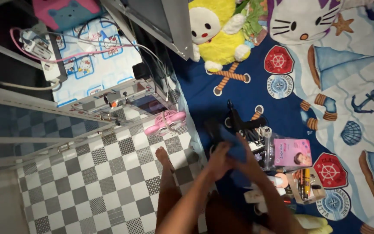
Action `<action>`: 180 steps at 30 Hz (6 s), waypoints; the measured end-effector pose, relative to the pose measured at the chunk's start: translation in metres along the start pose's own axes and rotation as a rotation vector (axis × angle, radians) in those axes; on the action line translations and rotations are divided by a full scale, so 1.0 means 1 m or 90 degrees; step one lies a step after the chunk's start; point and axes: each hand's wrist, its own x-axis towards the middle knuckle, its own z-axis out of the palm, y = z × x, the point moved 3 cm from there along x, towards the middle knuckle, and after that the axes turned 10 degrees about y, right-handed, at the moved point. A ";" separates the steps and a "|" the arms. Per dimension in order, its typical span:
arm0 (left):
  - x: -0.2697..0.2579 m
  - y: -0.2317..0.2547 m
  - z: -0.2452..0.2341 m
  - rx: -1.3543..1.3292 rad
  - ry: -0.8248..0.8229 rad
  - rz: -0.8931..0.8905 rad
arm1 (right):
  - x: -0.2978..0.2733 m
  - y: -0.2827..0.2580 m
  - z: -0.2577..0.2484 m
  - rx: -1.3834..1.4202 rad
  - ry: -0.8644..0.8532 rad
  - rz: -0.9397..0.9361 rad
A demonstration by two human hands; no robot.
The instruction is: The recorder is cleaning a hair dryer and other personal care items with a blue cloth.
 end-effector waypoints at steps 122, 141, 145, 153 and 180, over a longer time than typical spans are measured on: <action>-0.165 0.229 0.190 -0.271 -0.480 0.152 | 0.012 -0.277 -0.083 -0.449 0.240 -0.469; -0.131 0.189 0.164 -0.254 -0.359 0.069 | -0.030 -0.291 -0.052 -0.429 0.221 -0.603; -0.143 0.191 0.174 -0.229 -0.325 0.015 | -0.032 -0.306 -0.072 -0.304 0.162 -0.507; -0.185 0.210 0.207 -0.041 -0.186 0.291 | -0.016 -0.247 -0.115 0.137 0.243 -0.170; -0.145 0.164 0.200 -0.220 -0.347 0.062 | 0.044 -0.265 -0.085 -0.306 0.217 -0.344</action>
